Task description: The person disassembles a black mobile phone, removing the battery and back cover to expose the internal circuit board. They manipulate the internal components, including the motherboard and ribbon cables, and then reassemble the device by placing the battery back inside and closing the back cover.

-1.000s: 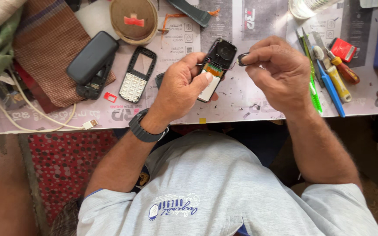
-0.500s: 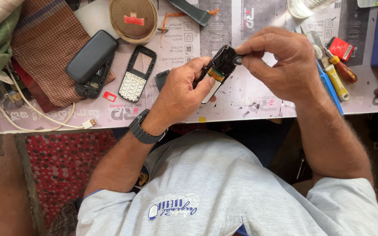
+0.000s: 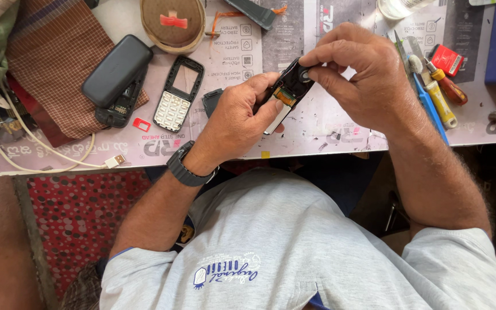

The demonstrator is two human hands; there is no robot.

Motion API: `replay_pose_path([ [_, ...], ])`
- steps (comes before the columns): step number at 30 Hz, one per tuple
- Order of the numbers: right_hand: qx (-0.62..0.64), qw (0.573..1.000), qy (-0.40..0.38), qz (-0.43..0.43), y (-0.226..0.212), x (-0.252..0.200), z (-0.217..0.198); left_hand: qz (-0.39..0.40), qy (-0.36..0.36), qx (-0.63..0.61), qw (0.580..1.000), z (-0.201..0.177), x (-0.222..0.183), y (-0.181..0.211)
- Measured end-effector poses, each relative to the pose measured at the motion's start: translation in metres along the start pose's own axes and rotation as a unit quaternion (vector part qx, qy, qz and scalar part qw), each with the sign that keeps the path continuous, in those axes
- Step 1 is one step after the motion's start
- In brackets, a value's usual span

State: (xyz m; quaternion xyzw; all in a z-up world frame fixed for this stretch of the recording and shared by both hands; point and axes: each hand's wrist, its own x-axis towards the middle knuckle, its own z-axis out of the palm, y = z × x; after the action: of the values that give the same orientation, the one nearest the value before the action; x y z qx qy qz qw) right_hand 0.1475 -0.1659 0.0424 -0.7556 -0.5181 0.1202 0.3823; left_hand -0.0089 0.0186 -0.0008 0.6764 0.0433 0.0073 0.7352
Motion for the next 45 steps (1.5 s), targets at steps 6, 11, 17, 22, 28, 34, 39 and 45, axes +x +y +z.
replay_pose_path([
  [6, -0.008, 1.000, 0.000, 0.014, -0.004, -0.002, 0.000, -0.018, -0.019, -0.053, 0.998, -0.001, 0.000, -0.005],
  [11, -0.013, 1.000, -0.006, 0.015, -0.006, -0.001, -0.001, -0.022, -0.016, -0.045, 0.999, -0.002, -0.002, -0.007],
  [17, 0.004, 0.999, 0.003, 0.036, -0.009, 0.004, 0.000, -0.023, -0.017, -0.065, 0.998, -0.001, -0.001, -0.007],
  [22, -0.001, 0.998, 0.006, 0.062, -0.007, 0.005, 0.002, -0.024, -0.025, -0.091, 0.995, -0.002, 0.000, -0.008],
  [28, 0.035, 0.998, -0.004, 0.053, -0.001, 0.007, 0.002, -0.035, -0.020, -0.110, 0.993, -0.001, 0.000, -0.010],
  [34, 0.054, 0.995, 0.018, 0.084, -0.004, 0.003, 0.004, -0.034, -0.008, -0.083, 0.996, 0.004, -0.001, -0.004],
  [39, 0.261, 0.943, 0.028, 0.203, -0.001, 0.001, 0.006, 0.000, 0.002, -0.106, 0.994, 0.007, -0.002, -0.001],
  [45, 0.360, 0.907, 0.007, 0.220, 0.005, -0.003, 0.011, -0.003, 0.009, -0.098, 0.995, 0.017, -0.002, -0.004],
])
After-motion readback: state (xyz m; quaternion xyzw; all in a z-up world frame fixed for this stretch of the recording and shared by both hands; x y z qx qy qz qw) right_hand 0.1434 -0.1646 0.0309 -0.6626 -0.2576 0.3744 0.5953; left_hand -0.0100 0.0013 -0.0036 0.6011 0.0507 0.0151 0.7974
